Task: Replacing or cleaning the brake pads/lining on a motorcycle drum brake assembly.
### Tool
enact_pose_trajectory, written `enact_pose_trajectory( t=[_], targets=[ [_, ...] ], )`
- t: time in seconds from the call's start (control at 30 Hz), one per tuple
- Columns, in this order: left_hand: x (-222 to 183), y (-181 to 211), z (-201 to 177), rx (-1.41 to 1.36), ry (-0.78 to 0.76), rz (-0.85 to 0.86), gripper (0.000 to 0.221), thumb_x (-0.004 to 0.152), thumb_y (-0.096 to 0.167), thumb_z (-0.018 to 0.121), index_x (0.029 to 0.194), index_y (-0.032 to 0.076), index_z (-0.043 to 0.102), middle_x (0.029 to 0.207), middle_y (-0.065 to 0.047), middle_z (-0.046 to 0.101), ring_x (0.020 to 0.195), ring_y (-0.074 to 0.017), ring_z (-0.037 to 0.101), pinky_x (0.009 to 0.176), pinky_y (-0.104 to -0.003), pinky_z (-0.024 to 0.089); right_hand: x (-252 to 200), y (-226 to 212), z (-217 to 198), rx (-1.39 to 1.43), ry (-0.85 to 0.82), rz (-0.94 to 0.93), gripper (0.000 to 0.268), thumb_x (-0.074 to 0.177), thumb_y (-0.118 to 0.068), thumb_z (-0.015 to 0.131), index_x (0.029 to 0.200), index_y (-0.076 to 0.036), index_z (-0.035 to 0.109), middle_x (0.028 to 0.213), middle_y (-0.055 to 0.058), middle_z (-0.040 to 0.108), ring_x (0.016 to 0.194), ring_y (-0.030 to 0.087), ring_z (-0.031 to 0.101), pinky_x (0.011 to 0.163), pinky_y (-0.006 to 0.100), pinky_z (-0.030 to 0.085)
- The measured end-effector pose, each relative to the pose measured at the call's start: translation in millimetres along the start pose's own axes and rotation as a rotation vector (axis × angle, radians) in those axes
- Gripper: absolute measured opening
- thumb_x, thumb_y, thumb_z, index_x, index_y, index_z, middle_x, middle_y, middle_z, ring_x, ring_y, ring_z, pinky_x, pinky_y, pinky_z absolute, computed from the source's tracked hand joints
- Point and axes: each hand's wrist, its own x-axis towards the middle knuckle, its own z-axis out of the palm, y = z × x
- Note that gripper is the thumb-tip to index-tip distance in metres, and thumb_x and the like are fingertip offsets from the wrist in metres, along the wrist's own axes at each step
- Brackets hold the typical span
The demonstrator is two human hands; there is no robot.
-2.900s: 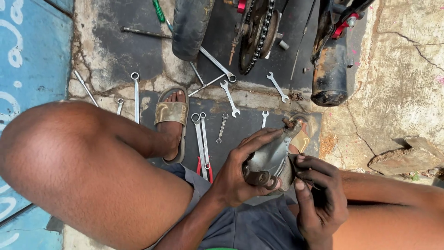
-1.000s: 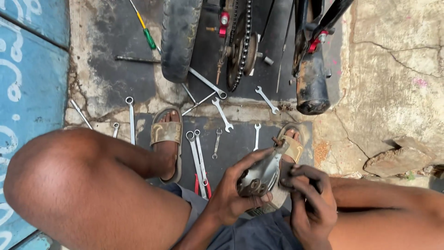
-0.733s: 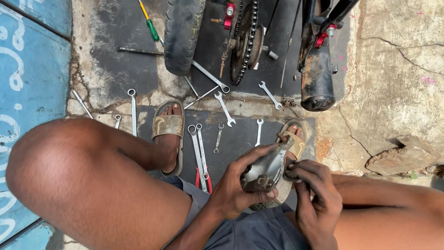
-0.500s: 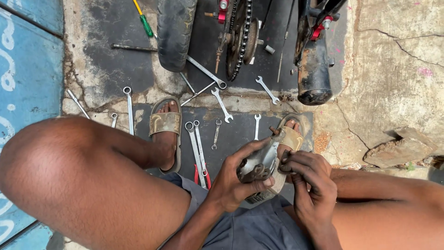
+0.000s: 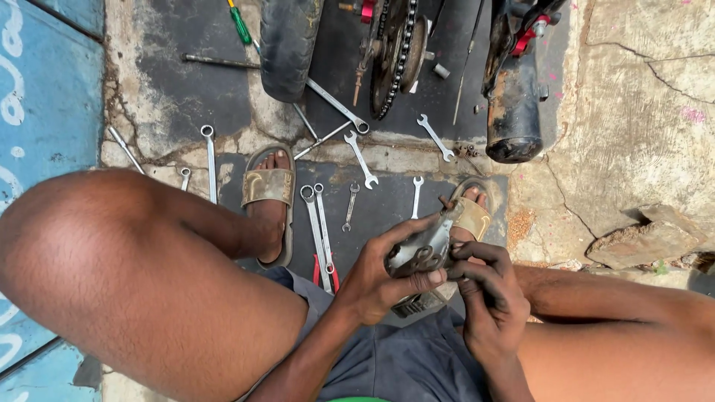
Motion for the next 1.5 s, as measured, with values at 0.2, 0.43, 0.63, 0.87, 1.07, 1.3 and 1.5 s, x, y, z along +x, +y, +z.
enact_pose_trajectory(
  t=[0.2, 0.43, 0.63, 0.87, 1.07, 1.3, 1.5],
  targets=[
    [0.7, -0.1, -0.9, 0.024, -0.002, 0.018, 0.092, 0.078, 0.051, 0.081, 0.150, 0.001, 0.055, 0.123, -0.018, 0.073, 0.117, -0.0252, 0.070, 0.105, -0.039, 0.054, 4.6, -14.3, -5.1, -0.367, -0.092, -0.439, 0.023, 0.079, 0.010, 0.061, 0.092, -0.005, 0.072, 0.109, 0.009, 0.066, 0.117, 0.027, 0.061, 0.110, 0.048, 0.042],
    [2.1, 8.3, -0.5, -0.007, -0.059, 0.002, 0.096, 0.074, 0.055, 0.082, 0.150, 0.002, 0.055, 0.123, -0.018, 0.072, 0.117, -0.0254, 0.071, 0.104, -0.040, 0.055, 7.1, -2.4, -20.4, -0.195, -0.131, -0.366, 0.027, 0.078, 0.008, 0.065, 0.095, -0.010, 0.076, 0.100, 0.006, 0.072, 0.112, 0.024, 0.070, 0.118, 0.048, 0.042],
    [1.7, 6.9, -2.5, 0.018, -0.050, -0.012, 0.100, 0.074, 0.060, 0.086, 0.149, 0.001, 0.055, 0.121, -0.017, 0.073, 0.116, -0.0262, 0.071, 0.103, -0.040, 0.055, 13.5, -14.5, -16.1, -0.314, -0.017, -0.374, 0.022, 0.079, 0.006, 0.070, 0.094, -0.009, 0.075, 0.099, 0.005, 0.073, 0.106, 0.018, 0.069, 0.098, 0.031, 0.042],
    [0.3, 13.4, -1.0, 0.001, -0.079, 0.012, 0.098, 0.075, 0.057, 0.088, 0.148, 0.001, 0.057, 0.124, -0.016, 0.072, 0.120, -0.0265, 0.070, 0.108, -0.040, 0.054, 8.5, -22.7, -17.6, -0.437, -0.058, -0.369, 0.022, 0.078, 0.005, 0.069, 0.093, -0.008, 0.076, 0.099, 0.004, 0.073, 0.106, 0.019, 0.069, 0.101, 0.034, 0.035],
    [-4.9, 2.7, 0.1, 0.164, -0.072, 0.122, 0.097, 0.072, 0.052, 0.088, 0.149, 0.002, 0.057, 0.141, -0.018, 0.065, 0.133, -0.0292, 0.064, 0.115, -0.043, 0.050, 2.2, -1.6, -26.8, -0.415, -0.043, -0.317, 0.021, 0.082, 0.006, 0.069, 0.098, -0.006, 0.075, 0.108, 0.009, 0.073, 0.113, 0.023, 0.067, 0.104, 0.033, 0.039],
    [-5.4, 3.9, -0.9, 0.233, -0.092, 0.204, 0.099, 0.071, 0.051, 0.089, 0.151, 0.002, 0.058, 0.148, -0.016, 0.063, 0.140, -0.0304, 0.061, 0.121, -0.044, 0.047, 10.5, -10.1, -26.1, -0.307, -0.046, -0.112, 0.018, 0.089, 0.003, 0.064, 0.104, -0.005, 0.071, 0.111, 0.008, 0.070, 0.116, 0.024, 0.065, 0.103, 0.035, 0.046],
    [-7.7, 13.8, 0.4, -0.008, -0.123, 0.071, 0.100, 0.072, 0.052, 0.092, 0.150, 0.001, 0.055, 0.142, -0.015, 0.063, 0.134, -0.0279, 0.063, 0.118, -0.042, 0.050, 1.0, -17.8, -23.4, -0.481, -0.124, -0.426, 0.020, 0.076, 0.004, 0.066, 0.091, -0.008, 0.072, 0.105, 0.008, 0.070, 0.116, 0.030, 0.065, 0.105, 0.043, 0.033]
  ],
)
